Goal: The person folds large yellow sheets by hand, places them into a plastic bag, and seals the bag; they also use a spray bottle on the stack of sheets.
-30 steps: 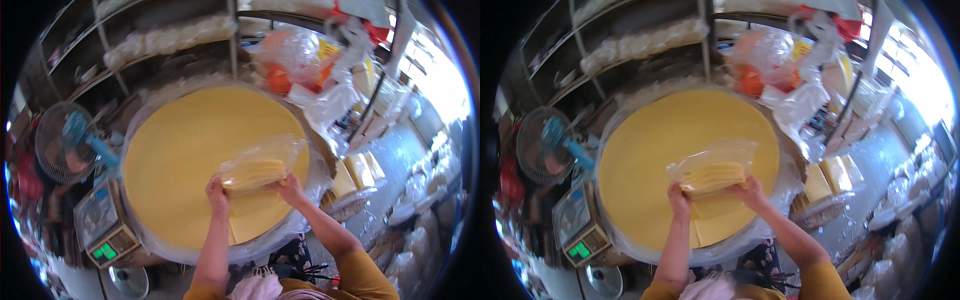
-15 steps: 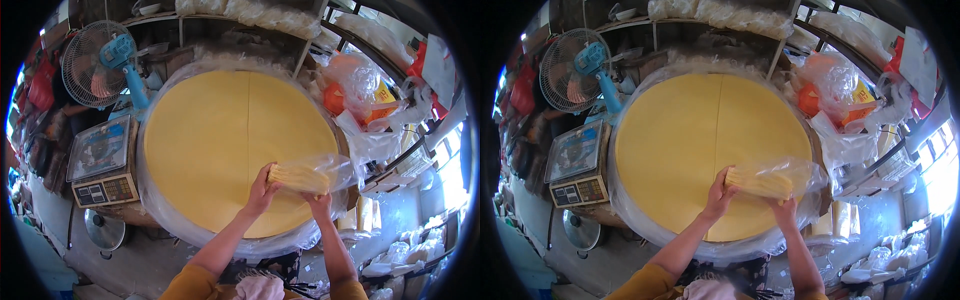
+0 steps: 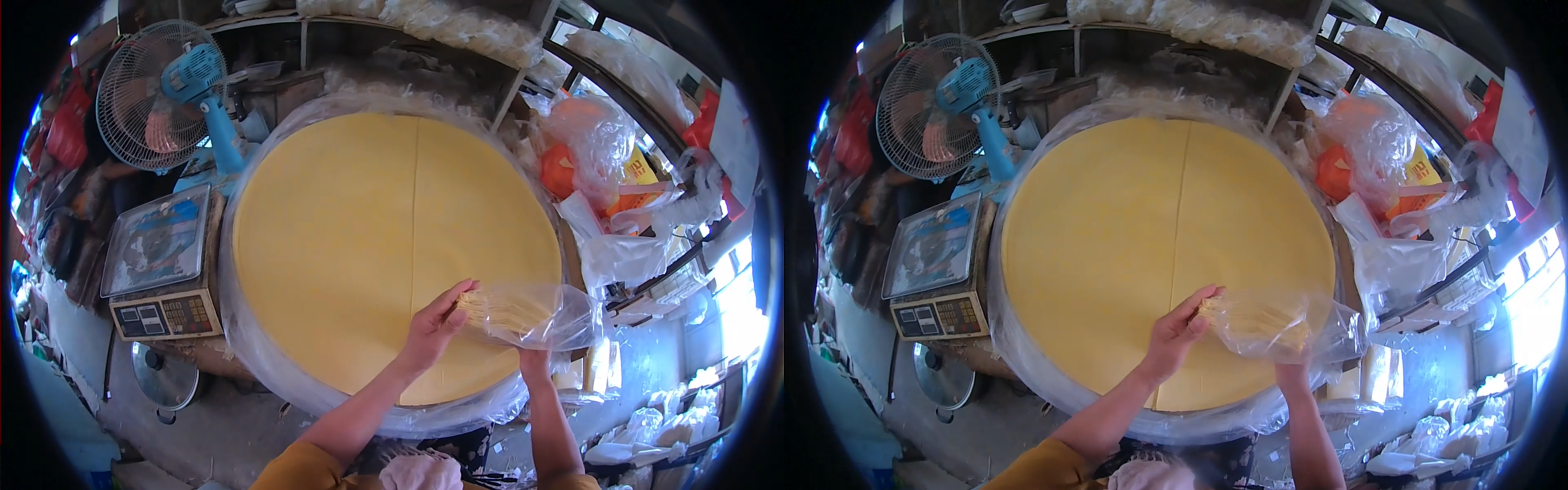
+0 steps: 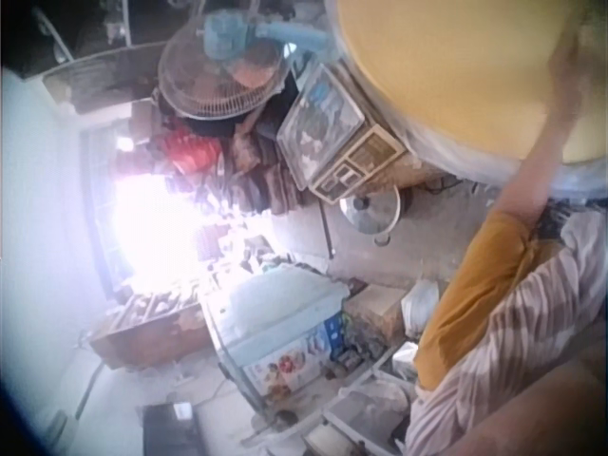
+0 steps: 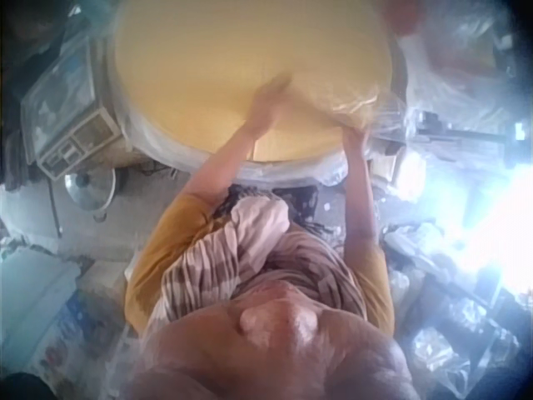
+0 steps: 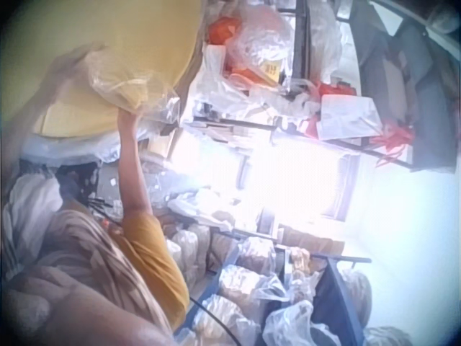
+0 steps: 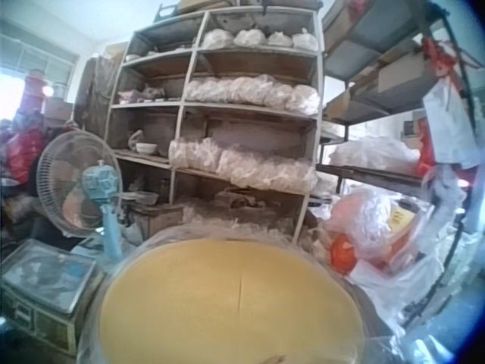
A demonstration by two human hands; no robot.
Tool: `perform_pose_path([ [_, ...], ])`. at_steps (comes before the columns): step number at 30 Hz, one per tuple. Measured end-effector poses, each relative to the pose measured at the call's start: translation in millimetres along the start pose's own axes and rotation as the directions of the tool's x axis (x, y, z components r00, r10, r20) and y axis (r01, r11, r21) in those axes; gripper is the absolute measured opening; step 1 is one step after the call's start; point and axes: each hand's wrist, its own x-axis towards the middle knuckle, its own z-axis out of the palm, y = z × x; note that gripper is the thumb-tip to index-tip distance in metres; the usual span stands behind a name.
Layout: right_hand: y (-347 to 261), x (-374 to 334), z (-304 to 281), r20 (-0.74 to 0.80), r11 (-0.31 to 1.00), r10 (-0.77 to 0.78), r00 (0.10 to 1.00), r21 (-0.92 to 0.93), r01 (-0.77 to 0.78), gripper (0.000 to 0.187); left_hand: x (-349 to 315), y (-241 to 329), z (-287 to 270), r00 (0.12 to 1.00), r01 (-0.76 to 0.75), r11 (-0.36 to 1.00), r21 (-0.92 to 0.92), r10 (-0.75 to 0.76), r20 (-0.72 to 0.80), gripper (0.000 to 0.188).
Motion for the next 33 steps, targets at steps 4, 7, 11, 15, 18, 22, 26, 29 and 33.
perform_pose_path([
  [4, -15, 8, 9, 0.055, 0.995, -0.007, 0.998, -0.101, 0.013, 0.032, 4, -3, -5, 0.997, -0.061, 0.966, 0.25, 0.072, -0.033, 0.04],
  [7, 11, 7, -24, 0.288, 0.811, -0.22, 0.932, -0.477, 0.338, 0.036, 7, 6, 0, 0.993, -0.11, 0.858, 0.502, 0.119, 0.014, 0.035],
  [11, 17, -2, -15, 0.138, 0.98, -0.072, 0.988, -0.174, 0.096, 0.04, -8, -12, 0, 0.987, -0.086, 0.91, 0.406, 0.134, -0.092, 0.033],
  [15, 29, 3, -16, 0.09, 0.964, -0.07, 0.993, -0.249, 0.091, 0.043, -19, -21, 4, 0.977, -0.104, 0.98, 0.168, 0.132, -0.168, 0.03],
  [18, 7, -1, -15, 0.346, 0.863, -0.232, 0.909, -0.357, 0.357, 0.045, -25, -29, 3, 0.966, -0.119, 0.992, -0.045, 0.105, -0.238, 0.027],
  [22, 7, -3, -14, 0.146, 0.956, 0.015, 0.989, -0.293, 0.029, 0.044, -22, -42, -2, 0.946, -0.026, 0.996, -0.087, -0.004, -0.326, 0.026],
  [26, -5, 0, -1, 0.073, 0.957, 0.175, 0.982, 0.221, -0.187, 0.039, -22, -49, -11, 0.944, -0.06, 0.996, 0.072, 0.08, -0.319, 0.026],
  [29, 13, 7, -3, 0.12, 0.987, 0.059, 0.991, -0.153, -0.041, 0.038, -21, -59, -24, 0.953, -0.057, 0.975, 0.214, 0.117, -0.281, 0.029],
  [33, 22, 4, -1, 0.104, 0.982, 0.011, 0.995, -0.188, 0.009, 0.041, -19, -49, -38, 0.992, -0.01, 0.929, 0.371, 0.057, -0.114, 0.041],
])
